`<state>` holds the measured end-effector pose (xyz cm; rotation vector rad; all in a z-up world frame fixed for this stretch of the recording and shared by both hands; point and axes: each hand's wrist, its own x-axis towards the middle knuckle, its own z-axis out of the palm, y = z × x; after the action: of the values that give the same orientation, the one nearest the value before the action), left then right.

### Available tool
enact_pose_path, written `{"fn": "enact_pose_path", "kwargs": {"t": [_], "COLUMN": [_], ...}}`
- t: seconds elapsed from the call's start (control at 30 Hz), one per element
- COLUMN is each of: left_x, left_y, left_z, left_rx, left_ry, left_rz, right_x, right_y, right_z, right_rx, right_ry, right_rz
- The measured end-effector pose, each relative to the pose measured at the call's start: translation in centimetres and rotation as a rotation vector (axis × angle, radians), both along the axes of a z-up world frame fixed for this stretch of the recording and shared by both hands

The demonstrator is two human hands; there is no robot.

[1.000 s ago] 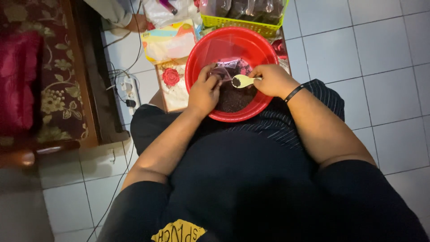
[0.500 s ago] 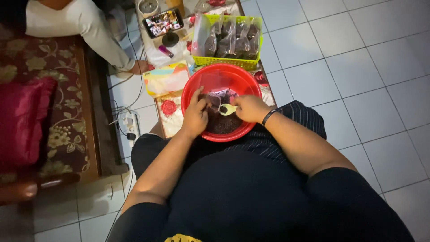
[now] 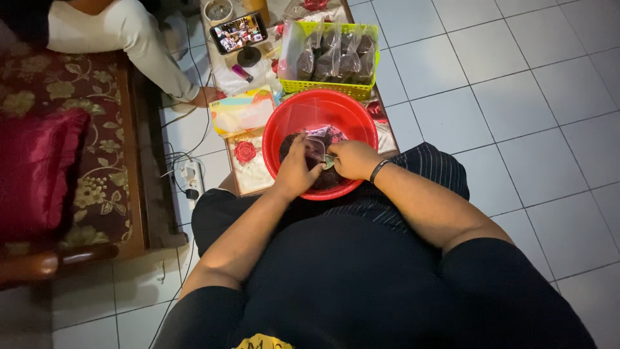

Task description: Filling small plastic bags with a dark granular substance using a spoon

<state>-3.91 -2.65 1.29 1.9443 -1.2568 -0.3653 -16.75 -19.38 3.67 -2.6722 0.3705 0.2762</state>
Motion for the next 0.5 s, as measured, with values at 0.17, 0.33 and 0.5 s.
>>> {"fn": "enact_pose_path", "kwargs": {"t": [0.17,0.33,0.5], "left_x": [-0.1,0.2,0.2], "left_y": [-0.8,-1.1,-1.3], "left_z": [1.1,1.8,1.3], "left_rx": [0.108,0.246,0.294], "left_ry": [0.174,0.107,-0.005], "left_rz": [0.126,0.154,0.159], "right_x": [-0.1,0.0,0.4], "right_y": [0.4,0.2,0.0], "right_z": [1.6,1.2,-0.2], "right_rx": [0.005,0.025,0.042], "right_ry": [0.028,0.036,0.038], "right_rz": [0.013,0.008,-0.015]}}
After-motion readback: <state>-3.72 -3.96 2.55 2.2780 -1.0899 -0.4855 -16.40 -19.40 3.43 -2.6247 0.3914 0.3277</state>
